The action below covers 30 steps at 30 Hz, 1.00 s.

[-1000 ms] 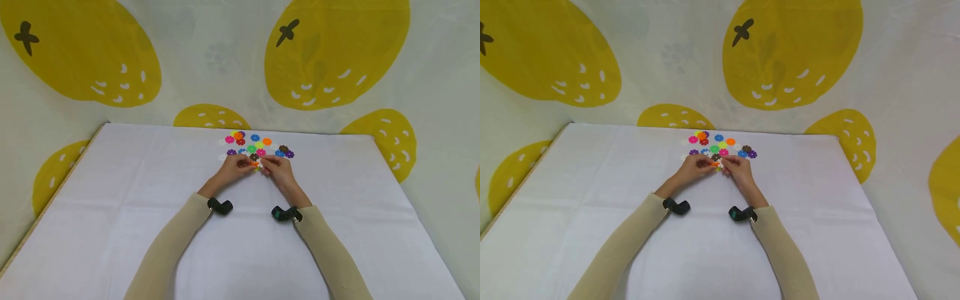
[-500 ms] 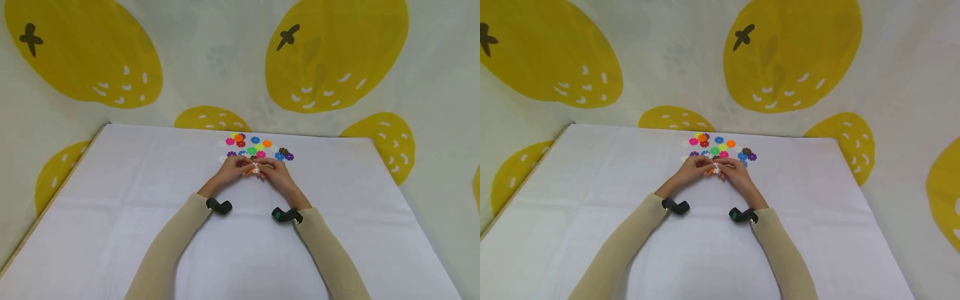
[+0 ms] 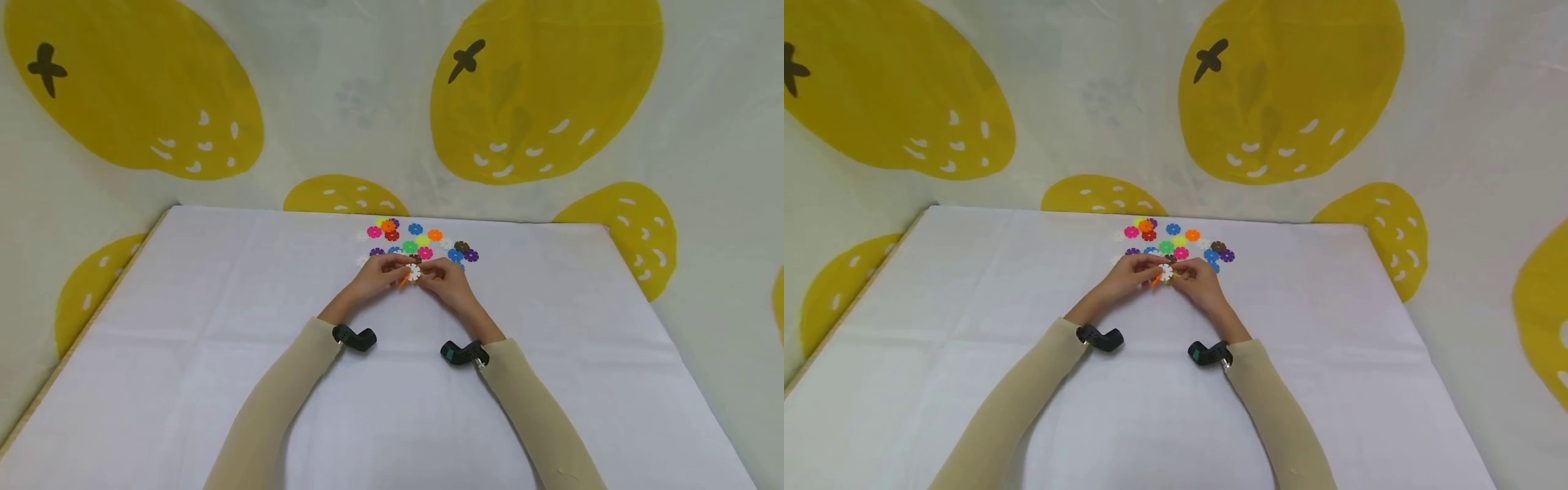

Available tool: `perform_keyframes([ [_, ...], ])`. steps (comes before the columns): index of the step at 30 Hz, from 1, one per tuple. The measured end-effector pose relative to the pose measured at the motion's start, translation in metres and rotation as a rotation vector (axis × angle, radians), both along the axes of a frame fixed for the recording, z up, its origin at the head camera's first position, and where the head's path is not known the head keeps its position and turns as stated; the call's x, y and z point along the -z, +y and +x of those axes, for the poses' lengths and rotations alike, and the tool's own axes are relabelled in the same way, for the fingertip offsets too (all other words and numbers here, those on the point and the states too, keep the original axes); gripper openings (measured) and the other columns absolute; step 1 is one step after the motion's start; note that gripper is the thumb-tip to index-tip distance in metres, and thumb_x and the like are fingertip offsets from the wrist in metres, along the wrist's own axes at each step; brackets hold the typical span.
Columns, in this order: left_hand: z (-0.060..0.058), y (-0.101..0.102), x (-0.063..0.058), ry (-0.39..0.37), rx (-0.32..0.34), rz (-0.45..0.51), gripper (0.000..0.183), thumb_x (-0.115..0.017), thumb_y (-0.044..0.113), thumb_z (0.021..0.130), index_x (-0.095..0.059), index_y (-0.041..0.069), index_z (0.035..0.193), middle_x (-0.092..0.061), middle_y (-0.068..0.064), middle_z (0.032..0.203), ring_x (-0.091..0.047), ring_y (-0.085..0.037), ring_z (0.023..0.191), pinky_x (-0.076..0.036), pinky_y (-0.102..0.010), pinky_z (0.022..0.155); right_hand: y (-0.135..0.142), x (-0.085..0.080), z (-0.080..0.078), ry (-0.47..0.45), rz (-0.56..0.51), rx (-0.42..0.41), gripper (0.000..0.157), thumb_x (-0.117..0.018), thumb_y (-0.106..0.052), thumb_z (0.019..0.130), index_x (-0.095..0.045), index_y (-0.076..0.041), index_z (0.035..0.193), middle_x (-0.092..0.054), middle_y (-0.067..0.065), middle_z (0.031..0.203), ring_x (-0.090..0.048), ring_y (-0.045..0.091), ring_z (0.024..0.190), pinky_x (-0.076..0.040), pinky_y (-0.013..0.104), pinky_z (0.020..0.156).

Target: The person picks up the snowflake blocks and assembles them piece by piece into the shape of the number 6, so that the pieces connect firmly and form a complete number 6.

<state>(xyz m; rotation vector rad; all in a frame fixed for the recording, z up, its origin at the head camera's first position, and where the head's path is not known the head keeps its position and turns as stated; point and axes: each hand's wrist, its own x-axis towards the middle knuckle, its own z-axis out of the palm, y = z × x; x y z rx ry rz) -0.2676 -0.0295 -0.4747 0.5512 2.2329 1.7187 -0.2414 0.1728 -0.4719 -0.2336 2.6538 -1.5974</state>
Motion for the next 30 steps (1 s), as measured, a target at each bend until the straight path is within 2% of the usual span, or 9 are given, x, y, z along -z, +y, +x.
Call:
perform_keyframes([
  [5, 0.0008, -0.0041, 0.0004, -0.027, -0.013, -0.008, 0.030, -0.063, 0.019, 0.096, -0.066, 0.008, 0.124, -0.067, -0.007, 0.098, -0.052, -0.016, 0.068, -0.046, -0.020, 0.061, -0.0042, -0.0022, -0.0007, -0.001, 0.040, -0.013, 0.035, -0.076, -0.010, 0.085, -0.067, 0.004, 0.116, -0.057, 0.017, 0.106, -0.054, 0.015, 0.075, -0.045, 0.023, 0.067],
  [11, 0.0019, -0.0036, 0.0013, -0.028, -0.004, 0.031, 0.031, -0.062, 0.019, 0.097, -0.065, 0.008, 0.126, -0.062, -0.007, 0.081, -0.053, -0.017, 0.065, -0.046, -0.021, 0.060, -0.0056, -0.0039, -0.0008, -0.068, 0.051, 0.024, 0.035, -0.080, -0.016, 0.082, -0.067, 0.001, 0.111, -0.059, 0.010, 0.090, -0.052, 0.013, 0.069, -0.042, 0.022, 0.063],
  [14, 0.0018, -0.0032, 0.0015, -0.009, -0.010, 0.045, 0.030, -0.061, 0.018, 0.097, -0.066, 0.008, 0.125, -0.060, -0.005, 0.076, -0.054, -0.017, 0.063, -0.047, -0.022, 0.060, -0.0046, -0.0048, -0.0006, -0.053, 0.014, 0.006, 0.035, -0.080, -0.014, 0.082, -0.063, 0.003, 0.108, -0.061, 0.011, 0.085, -0.053, 0.012, 0.068, -0.043, 0.019, 0.061],
  [17, 0.0013, -0.0025, 0.0005, 0.000, -0.016, 0.063, 0.029, -0.061, 0.017, 0.097, -0.066, 0.007, 0.124, -0.061, -0.005, 0.076, -0.055, -0.017, 0.062, -0.049, -0.023, 0.060, -0.0025, -0.0046, -0.0006, -0.012, -0.009, -0.008, 0.031, -0.076, -0.010, 0.084, -0.060, 0.004, 0.107, -0.064, 0.015, 0.090, -0.057, 0.012, 0.070, -0.047, 0.016, 0.064],
  [21, -0.0003, -0.0006, 0.0001, -0.018, -0.033, 0.087, 0.030, -0.063, 0.016, 0.096, -0.064, 0.002, 0.123, -0.066, -0.007, 0.082, -0.057, -0.014, 0.059, -0.051, -0.022, 0.059, 0.0013, -0.0019, -0.0025, -0.031, -0.090, -0.005, 0.028, -0.071, -0.008, 0.089, -0.059, 0.006, 0.110, -0.065, 0.018, 0.097, -0.060, 0.009, 0.072, -0.050, 0.016, 0.066],
  [26, -0.0012, -0.0004, 0.0005, -0.049, -0.070, 0.102, 0.030, -0.065, 0.015, 0.095, -0.063, -0.004, 0.118, -0.069, -0.010, 0.087, -0.059, -0.011, 0.060, -0.052, -0.022, 0.059, 0.0029, -0.0017, -0.0037, -0.087, -0.230, 0.028, 0.027, -0.068, -0.007, 0.091, -0.058, 0.007, 0.111, -0.065, 0.012, 0.090, -0.063, 0.008, 0.063, -0.051, 0.019, 0.058],
  [30, -0.0010, -0.0018, 0.0007, -0.060, -0.085, 0.107, 0.029, -0.065, 0.015, 0.095, -0.064, -0.005, 0.116, -0.068, -0.010, 0.086, -0.059, -0.011, 0.060, -0.051, -0.022, 0.059, 0.0027, -0.0017, -0.0039, -0.085, -0.310, 0.041, 0.026, -0.067, -0.005, 0.091, -0.059, 0.010, 0.111, -0.065, 0.007, 0.086, -0.062, 0.009, 0.062, -0.050, 0.019, 0.056],
])
